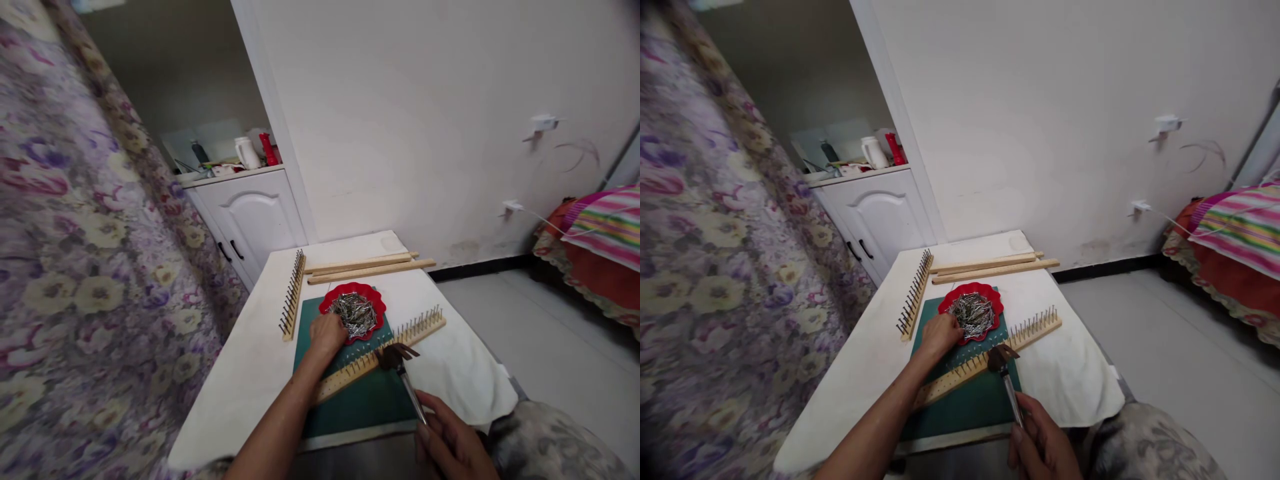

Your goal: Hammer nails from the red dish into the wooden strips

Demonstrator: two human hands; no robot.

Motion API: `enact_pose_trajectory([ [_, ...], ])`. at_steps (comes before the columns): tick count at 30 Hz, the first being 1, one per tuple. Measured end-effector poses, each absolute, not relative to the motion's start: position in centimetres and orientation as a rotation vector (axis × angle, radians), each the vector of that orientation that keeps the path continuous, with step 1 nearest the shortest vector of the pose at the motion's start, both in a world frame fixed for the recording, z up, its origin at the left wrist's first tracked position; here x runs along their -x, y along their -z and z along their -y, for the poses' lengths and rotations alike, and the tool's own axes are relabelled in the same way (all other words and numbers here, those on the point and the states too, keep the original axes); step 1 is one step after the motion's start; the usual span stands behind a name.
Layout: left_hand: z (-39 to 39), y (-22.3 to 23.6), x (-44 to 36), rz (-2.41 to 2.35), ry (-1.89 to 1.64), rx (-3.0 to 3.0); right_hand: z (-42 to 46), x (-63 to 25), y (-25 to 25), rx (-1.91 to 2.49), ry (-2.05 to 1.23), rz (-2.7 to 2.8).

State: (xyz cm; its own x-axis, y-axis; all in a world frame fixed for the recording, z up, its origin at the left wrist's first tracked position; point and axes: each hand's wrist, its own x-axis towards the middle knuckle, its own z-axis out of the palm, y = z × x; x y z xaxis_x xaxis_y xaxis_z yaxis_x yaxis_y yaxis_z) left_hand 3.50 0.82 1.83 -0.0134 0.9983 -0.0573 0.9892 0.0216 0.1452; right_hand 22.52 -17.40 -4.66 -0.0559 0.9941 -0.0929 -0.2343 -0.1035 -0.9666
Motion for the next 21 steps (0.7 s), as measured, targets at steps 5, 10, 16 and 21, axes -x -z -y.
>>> enact_pose_trajectory([
  [5, -0.6, -2.0, -3.0, -2.078, -0.208, -2.089, 17.5, -22.8, 4.3, 1.119, -1.376, 1.04],
  [10, -0.5, -2.4, -2.4, -1.911, -0.403, -2.11, 17.6, -23.2, 3.7, 1.074, -1.458, 1.03],
  [16, -0.5, -1.9, -1.1, -1.731, -0.668, -2.017, 17.8, -23.0, 2.9, 1.047, -1.517, 1.038],
  [21, -0.1, -1.5, -0.3, -1.612, -0.851, -1.851, 18.1, -22.4, 2.0, 1.057, -1.51, 1.024],
])
